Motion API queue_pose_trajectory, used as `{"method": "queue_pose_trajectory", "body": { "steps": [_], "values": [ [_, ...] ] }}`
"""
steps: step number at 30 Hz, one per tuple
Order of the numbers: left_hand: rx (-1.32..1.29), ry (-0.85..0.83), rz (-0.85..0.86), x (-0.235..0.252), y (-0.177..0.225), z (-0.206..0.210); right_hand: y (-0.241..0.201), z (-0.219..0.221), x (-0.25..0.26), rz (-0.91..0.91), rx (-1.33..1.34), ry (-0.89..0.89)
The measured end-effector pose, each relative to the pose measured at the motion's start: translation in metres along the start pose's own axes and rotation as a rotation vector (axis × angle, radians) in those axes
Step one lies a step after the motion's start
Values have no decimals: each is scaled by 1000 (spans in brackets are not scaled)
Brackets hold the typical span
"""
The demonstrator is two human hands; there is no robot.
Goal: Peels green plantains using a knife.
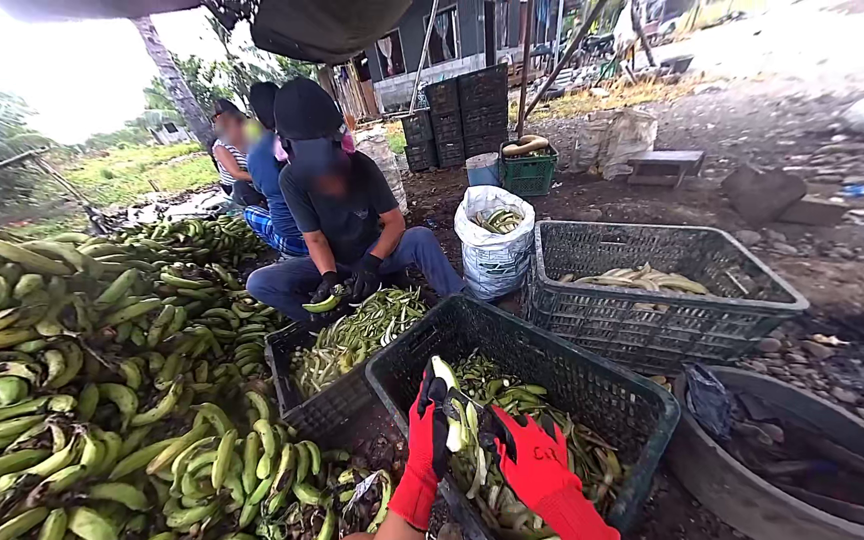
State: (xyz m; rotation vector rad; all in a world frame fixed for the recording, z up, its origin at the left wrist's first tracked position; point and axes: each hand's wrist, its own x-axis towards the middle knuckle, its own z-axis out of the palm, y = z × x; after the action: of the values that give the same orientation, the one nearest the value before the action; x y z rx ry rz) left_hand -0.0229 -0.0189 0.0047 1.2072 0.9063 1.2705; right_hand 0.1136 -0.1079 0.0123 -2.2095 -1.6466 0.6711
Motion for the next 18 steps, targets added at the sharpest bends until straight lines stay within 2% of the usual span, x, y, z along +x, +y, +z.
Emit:
{"method": "queue_pose_trajectory", "body": {
  "steps": [4,7,10,13,15,18],
  "values": [
    [-45,-351,-192,-5,-6,-9,19,-11,20,25,-33,122],
    [40,-524,-269,-6,-9,-14,30,-17,32,17,-8,137],
    [64,-579,-293,-1,-8,-20,34,-14,38,12,34,100],
    [41,-708,-318,3,-6,-32,46,-12,46,100,123,105],
    [-19,-694,-331,4,-5,-36,59,-17,51,167,207,110],
    [-62,-396,-265,4,-3,-33,54,-19,42,172,278,137]
  ]
}}
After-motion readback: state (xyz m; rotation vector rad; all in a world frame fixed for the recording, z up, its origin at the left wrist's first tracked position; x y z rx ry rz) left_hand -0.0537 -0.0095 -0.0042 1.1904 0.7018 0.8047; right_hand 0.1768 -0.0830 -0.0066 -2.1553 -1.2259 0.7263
